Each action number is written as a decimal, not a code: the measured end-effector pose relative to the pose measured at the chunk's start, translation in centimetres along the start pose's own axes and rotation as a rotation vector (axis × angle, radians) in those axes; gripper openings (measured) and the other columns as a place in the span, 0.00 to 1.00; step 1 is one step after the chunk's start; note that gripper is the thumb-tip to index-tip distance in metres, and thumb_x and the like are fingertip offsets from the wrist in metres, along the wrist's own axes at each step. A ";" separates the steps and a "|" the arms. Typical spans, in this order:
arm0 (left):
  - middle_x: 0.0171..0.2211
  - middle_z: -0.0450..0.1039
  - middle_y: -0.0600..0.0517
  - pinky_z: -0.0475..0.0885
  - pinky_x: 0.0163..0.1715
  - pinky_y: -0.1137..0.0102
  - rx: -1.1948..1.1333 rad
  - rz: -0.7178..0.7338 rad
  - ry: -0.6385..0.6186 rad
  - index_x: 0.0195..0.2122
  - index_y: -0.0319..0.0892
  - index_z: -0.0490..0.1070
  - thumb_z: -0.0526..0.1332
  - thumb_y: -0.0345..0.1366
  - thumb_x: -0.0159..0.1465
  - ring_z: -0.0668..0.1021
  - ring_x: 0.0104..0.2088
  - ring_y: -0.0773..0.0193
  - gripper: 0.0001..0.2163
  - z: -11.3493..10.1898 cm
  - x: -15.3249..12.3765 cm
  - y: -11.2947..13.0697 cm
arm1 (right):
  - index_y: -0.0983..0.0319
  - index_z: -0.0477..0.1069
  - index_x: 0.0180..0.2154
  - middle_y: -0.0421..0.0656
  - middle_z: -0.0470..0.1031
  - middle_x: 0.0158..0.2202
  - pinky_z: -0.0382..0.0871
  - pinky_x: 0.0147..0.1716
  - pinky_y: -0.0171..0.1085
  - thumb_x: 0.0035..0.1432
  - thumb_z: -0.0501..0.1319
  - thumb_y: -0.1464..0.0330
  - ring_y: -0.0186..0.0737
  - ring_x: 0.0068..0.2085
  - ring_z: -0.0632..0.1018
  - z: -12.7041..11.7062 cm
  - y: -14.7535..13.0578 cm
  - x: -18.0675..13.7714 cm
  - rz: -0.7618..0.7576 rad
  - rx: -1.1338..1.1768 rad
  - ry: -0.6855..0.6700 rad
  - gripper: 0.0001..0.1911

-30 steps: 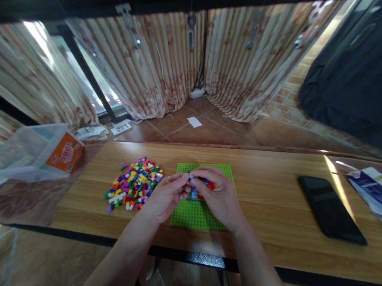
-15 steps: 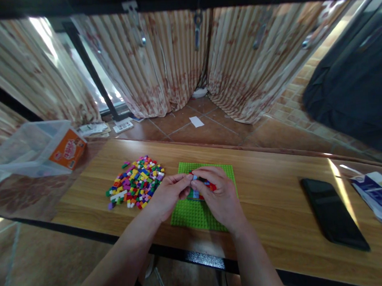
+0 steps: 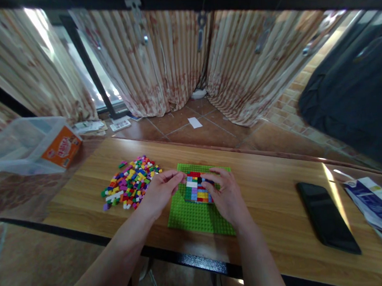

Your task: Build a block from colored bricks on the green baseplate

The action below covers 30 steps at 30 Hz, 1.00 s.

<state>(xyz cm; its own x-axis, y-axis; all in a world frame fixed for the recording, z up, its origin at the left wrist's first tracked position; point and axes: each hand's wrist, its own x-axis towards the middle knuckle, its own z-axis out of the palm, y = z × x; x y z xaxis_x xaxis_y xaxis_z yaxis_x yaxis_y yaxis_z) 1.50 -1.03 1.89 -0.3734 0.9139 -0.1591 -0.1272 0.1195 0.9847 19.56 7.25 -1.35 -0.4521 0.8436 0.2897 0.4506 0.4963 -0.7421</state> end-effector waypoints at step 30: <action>0.22 0.71 0.54 0.62 0.28 0.71 0.005 0.049 0.023 0.24 0.40 0.76 0.62 0.37 0.58 0.68 0.24 0.69 0.08 -1.1 0.3 0.3 | 0.63 0.80 0.44 0.49 0.82 0.41 0.74 0.44 0.47 0.55 0.62 0.53 0.47 0.40 0.80 1.8 -0.4 0.7 0.330 0.187 0.100 0.23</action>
<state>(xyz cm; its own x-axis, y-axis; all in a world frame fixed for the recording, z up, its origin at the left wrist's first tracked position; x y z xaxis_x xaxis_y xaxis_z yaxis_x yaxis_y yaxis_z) 0.35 -1.13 2.05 -0.4004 0.9095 -0.1121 -0.1036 0.0766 0.9917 17.66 7.28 -1.92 -0.2246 0.9721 0.0680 0.4069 0.1569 -0.8999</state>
